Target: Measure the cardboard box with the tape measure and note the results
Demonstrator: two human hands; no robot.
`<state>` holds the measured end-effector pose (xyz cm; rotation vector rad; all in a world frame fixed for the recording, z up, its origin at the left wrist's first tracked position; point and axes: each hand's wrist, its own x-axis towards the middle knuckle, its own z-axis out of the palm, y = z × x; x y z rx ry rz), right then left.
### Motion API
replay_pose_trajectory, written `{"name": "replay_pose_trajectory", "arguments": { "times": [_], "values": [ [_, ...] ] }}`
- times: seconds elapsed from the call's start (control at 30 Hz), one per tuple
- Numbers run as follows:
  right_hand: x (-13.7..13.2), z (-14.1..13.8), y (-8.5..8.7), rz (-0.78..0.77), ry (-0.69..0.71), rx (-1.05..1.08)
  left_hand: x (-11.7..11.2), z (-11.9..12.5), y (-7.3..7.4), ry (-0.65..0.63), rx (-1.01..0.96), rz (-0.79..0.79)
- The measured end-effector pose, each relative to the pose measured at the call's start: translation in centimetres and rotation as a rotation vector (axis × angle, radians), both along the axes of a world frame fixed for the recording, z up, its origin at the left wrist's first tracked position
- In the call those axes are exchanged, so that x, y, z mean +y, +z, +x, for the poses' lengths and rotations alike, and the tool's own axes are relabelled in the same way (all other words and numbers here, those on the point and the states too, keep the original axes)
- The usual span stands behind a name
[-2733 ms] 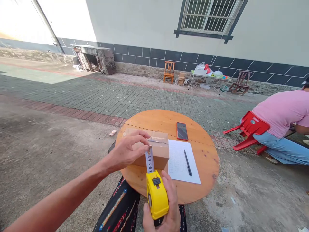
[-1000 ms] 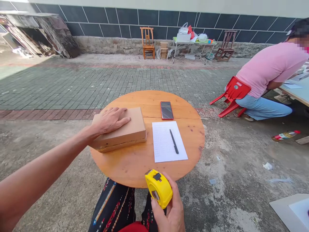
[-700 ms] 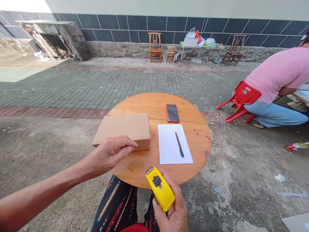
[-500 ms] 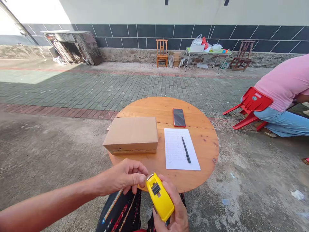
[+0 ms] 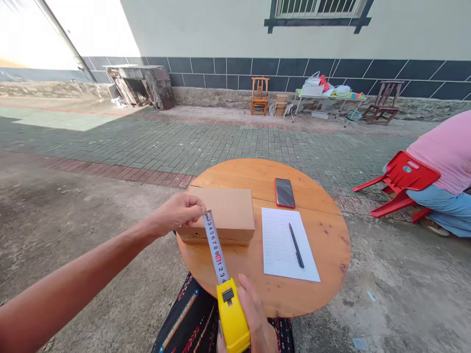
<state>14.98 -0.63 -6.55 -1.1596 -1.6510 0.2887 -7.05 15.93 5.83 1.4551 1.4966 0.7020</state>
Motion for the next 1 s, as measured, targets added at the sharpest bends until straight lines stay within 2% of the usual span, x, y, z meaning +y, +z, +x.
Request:
{"name": "replay_pose_trajectory", "arguments": {
  "times": [0.1, 0.2, 0.4, 0.5, 0.73, 1.0],
  "values": [
    [0.3, -1.4, 0.8, -0.084, -0.029, -0.010, 3.8, -1.1, 0.5, -0.004, 0.161, 0.132],
    [1.1, -3.2, 1.9, -0.202, -0.055, 0.021, 7.0, -1.0, 0.0, -0.029, 0.202, 0.152],
    [3.7, -5.3, 4.2, -0.418, -0.022, 0.213, 11.0, 0.1, -1.4, -0.106, 0.289, 0.184],
    [4.6, -5.5, 4.6, -0.461, -0.016, 0.288, 11.6, 0.4, -2.0, -0.132, 0.343, 0.223],
    [5.4, -5.7, 4.4, -0.526, 0.035, 0.384, 11.7, 0.5, -3.0, -0.136, 0.442, 0.297],
    [5.6, -6.0, 5.0, -0.610, 0.083, 0.474, 11.5, 1.4, -2.8, -0.123, 0.561, 0.306]
  ]
}}
